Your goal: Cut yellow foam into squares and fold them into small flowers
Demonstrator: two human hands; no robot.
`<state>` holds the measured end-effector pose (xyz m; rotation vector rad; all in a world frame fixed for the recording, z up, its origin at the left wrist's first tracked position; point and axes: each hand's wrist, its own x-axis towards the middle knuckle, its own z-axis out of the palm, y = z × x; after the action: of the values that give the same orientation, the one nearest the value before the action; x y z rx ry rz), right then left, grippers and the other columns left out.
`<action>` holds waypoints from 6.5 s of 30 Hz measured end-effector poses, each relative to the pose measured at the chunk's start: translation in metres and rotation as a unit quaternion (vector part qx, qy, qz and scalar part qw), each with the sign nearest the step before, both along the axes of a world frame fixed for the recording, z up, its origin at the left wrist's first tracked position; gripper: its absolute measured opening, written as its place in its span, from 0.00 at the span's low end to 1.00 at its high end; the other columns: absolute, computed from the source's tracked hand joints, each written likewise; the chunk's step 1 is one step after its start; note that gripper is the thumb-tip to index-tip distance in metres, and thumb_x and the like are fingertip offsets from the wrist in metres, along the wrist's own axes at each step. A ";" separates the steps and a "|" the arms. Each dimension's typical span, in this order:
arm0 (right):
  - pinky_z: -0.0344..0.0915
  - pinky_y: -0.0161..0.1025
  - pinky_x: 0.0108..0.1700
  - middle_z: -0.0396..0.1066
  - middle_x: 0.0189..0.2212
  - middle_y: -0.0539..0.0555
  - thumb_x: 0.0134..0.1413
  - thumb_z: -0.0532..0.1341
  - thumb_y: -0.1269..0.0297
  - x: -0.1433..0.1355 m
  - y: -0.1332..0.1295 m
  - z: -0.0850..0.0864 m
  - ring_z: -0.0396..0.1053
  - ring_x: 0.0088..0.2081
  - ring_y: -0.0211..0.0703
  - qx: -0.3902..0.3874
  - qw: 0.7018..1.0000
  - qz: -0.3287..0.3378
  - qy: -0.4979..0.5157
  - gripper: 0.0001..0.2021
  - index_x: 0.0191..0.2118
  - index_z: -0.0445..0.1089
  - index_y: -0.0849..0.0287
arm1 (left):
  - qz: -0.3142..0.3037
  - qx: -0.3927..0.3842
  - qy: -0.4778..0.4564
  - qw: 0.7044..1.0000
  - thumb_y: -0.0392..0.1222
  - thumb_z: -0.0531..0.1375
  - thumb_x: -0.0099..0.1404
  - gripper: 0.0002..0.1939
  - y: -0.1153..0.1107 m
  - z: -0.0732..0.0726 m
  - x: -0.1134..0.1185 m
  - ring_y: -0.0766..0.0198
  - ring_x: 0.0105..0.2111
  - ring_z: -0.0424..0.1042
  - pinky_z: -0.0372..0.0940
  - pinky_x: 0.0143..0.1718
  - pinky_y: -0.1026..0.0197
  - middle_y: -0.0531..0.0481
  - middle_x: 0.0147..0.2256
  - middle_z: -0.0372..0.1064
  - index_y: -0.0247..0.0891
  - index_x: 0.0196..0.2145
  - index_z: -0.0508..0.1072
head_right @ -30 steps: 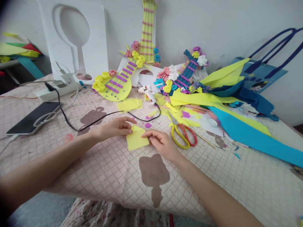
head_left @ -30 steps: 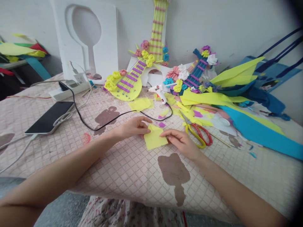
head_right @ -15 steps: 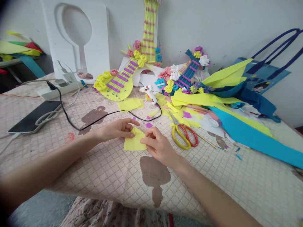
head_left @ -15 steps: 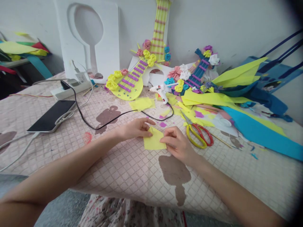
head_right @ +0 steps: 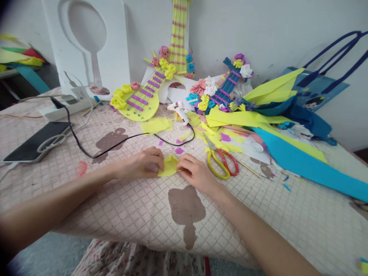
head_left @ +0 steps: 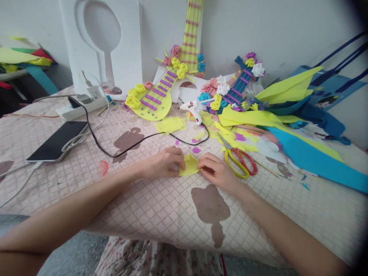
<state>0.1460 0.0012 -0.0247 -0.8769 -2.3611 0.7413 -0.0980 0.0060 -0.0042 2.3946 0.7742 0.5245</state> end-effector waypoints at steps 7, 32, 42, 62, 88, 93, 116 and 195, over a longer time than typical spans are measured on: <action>0.61 0.35 0.32 0.64 0.39 0.53 0.53 0.56 0.74 0.004 0.002 0.003 0.63 0.33 0.37 -0.057 0.998 0.018 -0.005 0.07 0.36 0.66 0.56 | -0.015 0.006 0.010 1.000 0.32 0.57 0.59 0.04 0.003 -0.003 0.000 0.64 0.36 0.65 0.59 0.41 0.62 0.47 0.32 0.67 0.35 0.30 0.73; 0.58 0.35 0.30 0.61 0.30 0.50 0.52 0.60 0.70 -0.014 -0.005 0.002 0.60 0.28 0.36 -0.054 0.995 -0.086 0.007 0.04 0.29 0.64 0.58 | 0.167 -0.003 -0.005 0.986 0.34 0.57 0.57 0.04 -0.008 -0.017 0.025 0.66 0.30 0.64 0.58 0.33 0.63 0.50 0.28 0.67 0.35 0.27 0.71; 0.58 0.35 0.29 0.61 0.30 0.50 0.52 0.59 0.70 -0.016 -0.005 -0.004 0.60 0.27 0.36 -0.032 0.993 -0.111 0.004 0.04 0.29 0.64 0.57 | 0.211 0.032 0.010 0.977 0.34 0.56 0.58 0.04 -0.014 -0.022 0.032 0.62 0.35 0.66 0.56 0.39 0.57 0.50 0.31 0.68 0.36 0.30 0.70; 0.58 0.35 0.29 0.60 0.30 0.49 0.51 0.59 0.72 -0.018 -0.006 -0.005 0.60 0.27 0.35 -0.024 0.993 -0.117 -0.002 0.05 0.28 0.63 0.58 | 0.218 0.046 0.036 0.974 0.37 0.56 0.59 0.03 -0.016 -0.023 0.033 0.61 0.37 0.66 0.55 0.39 0.56 0.50 0.33 0.67 0.37 0.31 0.69; 0.59 0.35 0.32 0.61 0.31 0.48 0.50 0.61 0.73 -0.020 -0.007 -0.006 0.60 0.28 0.35 -0.020 0.990 -0.136 -0.007 0.06 0.31 0.63 0.57 | 0.237 0.074 0.070 0.966 0.36 0.55 0.59 0.03 -0.019 -0.023 0.037 0.59 0.38 0.66 0.56 0.38 0.56 0.50 0.34 0.66 0.37 0.30 0.69; 0.59 0.35 0.32 0.61 0.32 0.48 0.50 0.60 0.74 -0.021 -0.008 -0.005 0.60 0.28 0.35 -0.022 0.991 -0.133 -0.004 0.07 0.33 0.63 0.56 | 0.237 0.075 0.069 0.966 0.36 0.55 0.59 0.03 -0.019 -0.023 0.037 0.59 0.38 0.66 0.56 0.38 0.56 0.50 0.34 0.66 0.37 0.31 0.69; 0.59 0.36 0.31 0.60 0.32 0.49 0.51 0.59 0.73 -0.021 -0.007 -0.004 0.60 0.28 0.36 -0.024 0.992 -0.119 -0.017 0.05 0.30 0.64 0.56 | 0.225 0.072 0.069 0.969 0.36 0.54 0.61 0.04 -0.021 -0.022 0.037 0.59 0.40 0.65 0.56 0.40 0.56 0.49 0.36 0.66 0.39 0.33 0.69; 0.63 0.38 0.36 0.63 0.36 0.52 0.51 0.56 0.75 -0.003 0.004 -0.007 0.64 0.34 0.39 -0.021 0.989 -0.142 -0.032 0.08 0.37 0.61 0.56 | 0.166 -0.017 -0.035 0.985 0.32 0.59 0.55 0.11 -0.023 -0.028 0.042 0.67 0.29 0.65 0.61 0.33 0.61 0.52 0.31 0.67 0.36 0.37 0.62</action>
<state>0.1433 0.0052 -0.0317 -1.2398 -2.2156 0.6558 -0.0556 -0.0170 -0.0327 2.2122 1.1485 0.7155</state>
